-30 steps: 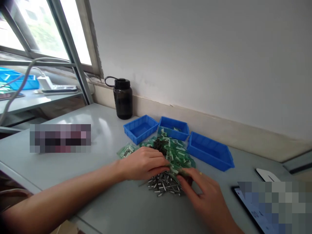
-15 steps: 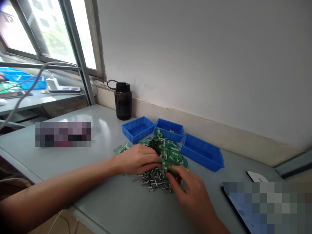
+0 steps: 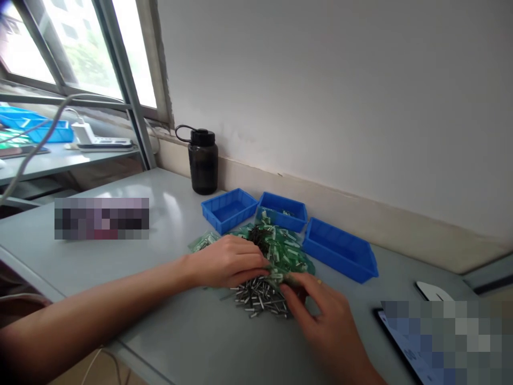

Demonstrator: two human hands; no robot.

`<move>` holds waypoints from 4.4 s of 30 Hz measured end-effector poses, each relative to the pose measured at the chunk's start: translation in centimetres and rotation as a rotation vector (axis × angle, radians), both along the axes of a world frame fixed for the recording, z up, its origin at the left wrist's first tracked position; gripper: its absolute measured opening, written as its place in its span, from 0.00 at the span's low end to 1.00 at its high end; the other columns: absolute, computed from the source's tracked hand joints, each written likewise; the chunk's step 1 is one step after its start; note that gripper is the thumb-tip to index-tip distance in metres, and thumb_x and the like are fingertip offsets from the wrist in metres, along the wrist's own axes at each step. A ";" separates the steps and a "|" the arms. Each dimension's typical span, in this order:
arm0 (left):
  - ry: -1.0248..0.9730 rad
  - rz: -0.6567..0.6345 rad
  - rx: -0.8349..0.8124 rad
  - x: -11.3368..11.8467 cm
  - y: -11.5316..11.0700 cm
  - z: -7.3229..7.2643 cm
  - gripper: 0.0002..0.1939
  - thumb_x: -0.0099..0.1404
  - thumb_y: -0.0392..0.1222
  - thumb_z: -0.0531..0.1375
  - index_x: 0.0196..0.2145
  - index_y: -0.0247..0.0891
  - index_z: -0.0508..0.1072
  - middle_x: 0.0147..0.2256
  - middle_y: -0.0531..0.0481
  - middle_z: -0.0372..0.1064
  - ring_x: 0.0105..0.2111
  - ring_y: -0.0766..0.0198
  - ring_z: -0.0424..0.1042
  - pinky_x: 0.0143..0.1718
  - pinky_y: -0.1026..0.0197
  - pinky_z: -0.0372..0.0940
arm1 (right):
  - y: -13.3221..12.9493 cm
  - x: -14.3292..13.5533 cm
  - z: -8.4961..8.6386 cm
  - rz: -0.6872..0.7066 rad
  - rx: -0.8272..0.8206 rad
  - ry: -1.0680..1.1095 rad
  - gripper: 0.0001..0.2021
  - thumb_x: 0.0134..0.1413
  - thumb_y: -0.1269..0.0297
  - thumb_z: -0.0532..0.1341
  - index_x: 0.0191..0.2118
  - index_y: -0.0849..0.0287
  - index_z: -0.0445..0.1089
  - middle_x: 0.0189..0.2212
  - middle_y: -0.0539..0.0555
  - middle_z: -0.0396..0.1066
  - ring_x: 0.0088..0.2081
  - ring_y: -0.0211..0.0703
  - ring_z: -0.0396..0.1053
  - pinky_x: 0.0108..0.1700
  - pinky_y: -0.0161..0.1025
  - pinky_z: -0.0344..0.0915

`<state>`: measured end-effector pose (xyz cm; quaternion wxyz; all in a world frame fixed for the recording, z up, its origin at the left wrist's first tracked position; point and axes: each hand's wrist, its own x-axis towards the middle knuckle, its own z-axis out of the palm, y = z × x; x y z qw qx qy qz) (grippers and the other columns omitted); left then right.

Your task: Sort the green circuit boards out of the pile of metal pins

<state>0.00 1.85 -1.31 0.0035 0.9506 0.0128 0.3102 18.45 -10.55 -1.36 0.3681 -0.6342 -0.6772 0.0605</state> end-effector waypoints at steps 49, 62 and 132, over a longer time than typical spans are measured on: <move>0.015 -0.007 -0.121 0.0 -0.6 0.2 0.17 0.69 0.42 0.47 0.48 0.34 0.68 0.34 0.46 0.72 0.33 0.65 0.70 0.32 0.65 0.63 | 0.1 -0.2 -0.1 -0.085 -0.054 0.200 0.11 0.53 0.55 0.55 0.35 0.55 0.70 0.27 0.50 0.71 0.27 0.41 0.69 0.29 0.34 0.65; -0.031 -0.021 -0.059 0.0 -0.8 0.5 0.16 0.69 0.42 0.47 0.41 0.32 0.72 0.31 0.48 0.71 0.31 0.65 0.68 0.31 0.63 0.62 | 0.0 0.3 -0.3 0.041 0.140 -0.019 0.06 0.56 0.61 0.55 0.34 0.53 0.68 0.30 0.51 0.69 0.30 0.40 0.68 0.31 0.34 0.64; -0.214 0.380 -0.340 -2.0 -4.3 -2.2 0.16 0.69 0.44 0.46 0.35 0.35 0.70 0.32 0.49 0.66 0.32 0.67 0.66 0.35 0.65 0.61 | 0.6 -3.9 -1.5 -0.012 0.146 0.067 0.15 0.58 0.57 0.51 0.37 0.59 0.70 0.32 0.55 0.72 0.31 0.42 0.67 0.34 0.36 0.61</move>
